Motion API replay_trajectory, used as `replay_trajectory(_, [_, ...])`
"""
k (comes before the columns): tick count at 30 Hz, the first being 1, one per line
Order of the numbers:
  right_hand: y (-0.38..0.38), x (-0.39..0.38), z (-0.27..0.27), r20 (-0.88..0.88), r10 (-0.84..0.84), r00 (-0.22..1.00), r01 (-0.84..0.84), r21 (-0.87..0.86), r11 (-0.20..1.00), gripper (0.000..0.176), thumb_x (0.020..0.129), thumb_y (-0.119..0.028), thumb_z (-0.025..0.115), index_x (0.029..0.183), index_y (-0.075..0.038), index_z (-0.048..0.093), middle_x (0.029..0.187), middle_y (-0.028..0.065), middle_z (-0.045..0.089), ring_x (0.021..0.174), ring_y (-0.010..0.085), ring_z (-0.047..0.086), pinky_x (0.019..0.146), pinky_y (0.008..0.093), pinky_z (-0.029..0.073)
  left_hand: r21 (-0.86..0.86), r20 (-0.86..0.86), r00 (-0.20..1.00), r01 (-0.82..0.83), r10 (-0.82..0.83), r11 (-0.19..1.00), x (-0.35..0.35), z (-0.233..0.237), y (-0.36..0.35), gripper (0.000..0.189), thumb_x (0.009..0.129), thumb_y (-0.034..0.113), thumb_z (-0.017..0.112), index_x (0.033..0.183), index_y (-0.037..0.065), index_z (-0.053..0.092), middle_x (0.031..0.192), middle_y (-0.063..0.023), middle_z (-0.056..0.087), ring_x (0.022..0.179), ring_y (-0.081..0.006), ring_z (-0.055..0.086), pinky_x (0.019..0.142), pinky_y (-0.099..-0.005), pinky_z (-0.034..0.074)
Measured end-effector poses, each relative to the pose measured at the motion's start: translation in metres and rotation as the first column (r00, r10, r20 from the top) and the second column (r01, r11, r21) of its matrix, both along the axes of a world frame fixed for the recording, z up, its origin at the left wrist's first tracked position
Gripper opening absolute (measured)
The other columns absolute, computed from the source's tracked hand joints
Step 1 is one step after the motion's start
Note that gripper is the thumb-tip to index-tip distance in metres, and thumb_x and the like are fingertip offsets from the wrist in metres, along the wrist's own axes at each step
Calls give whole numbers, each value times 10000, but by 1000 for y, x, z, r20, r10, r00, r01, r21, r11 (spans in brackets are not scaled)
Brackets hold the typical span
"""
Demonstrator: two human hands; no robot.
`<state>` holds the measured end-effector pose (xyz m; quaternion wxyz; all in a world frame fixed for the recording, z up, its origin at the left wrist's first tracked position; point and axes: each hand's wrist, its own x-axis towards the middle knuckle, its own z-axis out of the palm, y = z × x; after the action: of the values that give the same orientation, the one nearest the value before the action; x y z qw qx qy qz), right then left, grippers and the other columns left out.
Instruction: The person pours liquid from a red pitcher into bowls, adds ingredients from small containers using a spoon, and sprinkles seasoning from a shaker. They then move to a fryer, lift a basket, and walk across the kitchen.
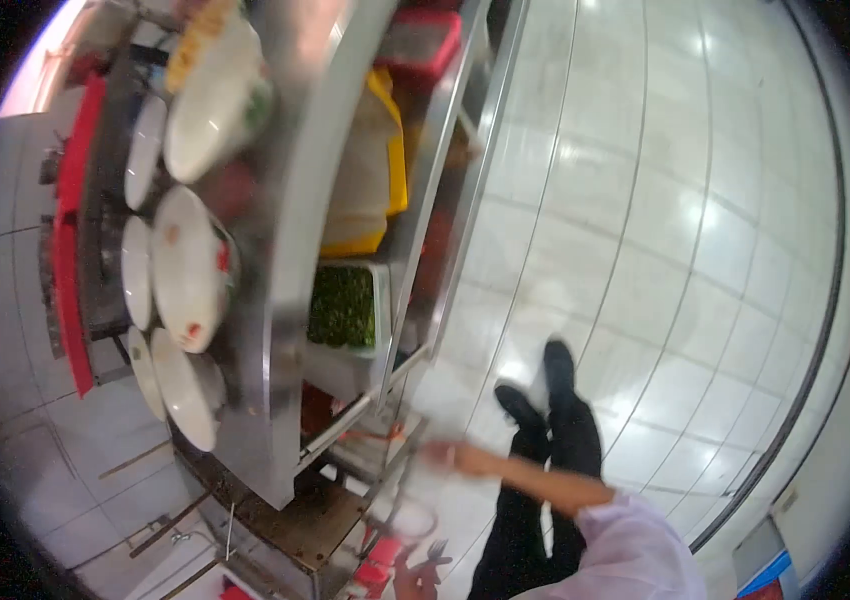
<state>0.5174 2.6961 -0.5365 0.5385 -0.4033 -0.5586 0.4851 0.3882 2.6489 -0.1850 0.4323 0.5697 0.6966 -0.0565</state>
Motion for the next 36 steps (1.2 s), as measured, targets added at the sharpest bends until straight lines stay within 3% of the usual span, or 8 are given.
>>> replay_trajectory(2, [-21, 91, 195, -396, 317, 862, -468, -381, 797, 342, 1007, -255, 596, 1326, -138, 553, 1029, 39, 710, 936, 147, 672, 805, 335, 523, 74, 60, 894, 439, -444, 895, 34, 14, 39, 215, 999, 49, 508, 1116, 43, 689, 989, -114, 749, 845, -167, 661, 729, -296, 493])
replay_trajectory(4, [-55, 96, 249, -327, 109, 939, -256, -452, 854, 230, 959, -209, 622, 1153, -91, 656, 971, 87, 723, 907, 249, 695, 791, 367, 537, -80, 197, 970, 161, -143, 984, 64, 22, 46, 288, 1018, 81, 458, 1207, 42, 671, 982, -149, 745, 891, -226, 682, 836, -361, 509])
replay_trajectory(12, [14, 280, 369, 420, 116, 900, 9, -284, 959, 173, 885, -160, 626, 1004, -66, 709, 939, 135, 726, 870, 316, 701, 785, 397, 550, 35, 313, 705, 661, -636, 750, 158, 79, 110, 720, 980, 85, 582, 1567, 111, 166, 1139, -222, 712, 1071, -335, 686, 995, -380, 483])
replay_trajectory(14, [57, 342, 420, 472, 72, 878, 49, -238, 970, 210, 859, -69, 617, 1045, -56, 712, 936, 141, 728, 901, 328, 704, 811, 377, 555, 221, 434, 766, 420, -474, 880, 200, 113, 131, 266, 1005, 122, 498, 1107, -25, 695, 884, -51, 760, 736, -124, 660, 696, -273, 525])
replay_trajectory(20, [171, 520, 461, 459, -777, 431, 803, 198, 562, 476, 694, 125, 507, 1122, -25, 648, 1109, 200, 669, 1000, 397, 644, 886, 457, 524, 332, 345, 871, 236, -350, 914, 321, 168, 213, 266, 1014, 159, 533, 1084, -36, 701, 839, -28, 768, 585, -52, 532, 579, -225, 457])
replay_trajectory(24, [244, 601, 461, 817, -204, 540, 520, -132, 844, 394, 824, -34, 530, 1207, -20, 621, 1169, 197, 664, 1072, 402, 624, 942, 511, 471, 184, 720, 694, -225, 24, 957, 407, 120, 276, 236, 1023, 154, 548, 1050, -20, 705, 758, -9, 704, 558, -29, 473, 532, -210, 397])
replay_trajectory(31, [370, 668, 470, -352, -110, 930, -134, -600, 789, 392, 1037, -334, 495, 1196, -2, 631, 1124, 153, 701, 1062, 246, 663, 932, 413, 516, 477, 671, 615, 71, -415, 876, 632, 161, 440, 268, 997, 52, 455, 1202, 11, 623, 844, -64, 742, 555, -87, 497, 571, -254, 456])
replay_trajectory(36, [513, 848, 501, -63, -574, 817, 440, -576, 689, 217, 992, -236, 475, 943, -76, 613, 786, 56, 664, 691, 163, 659, 531, 333, 469, 339, 714, 547, 276, -437, 899, 703, 138, 524, 342, 962, 13, 428, 1247, 53, 613, 959, -98, 759, 597, -148, 578, 610, -310, 498])
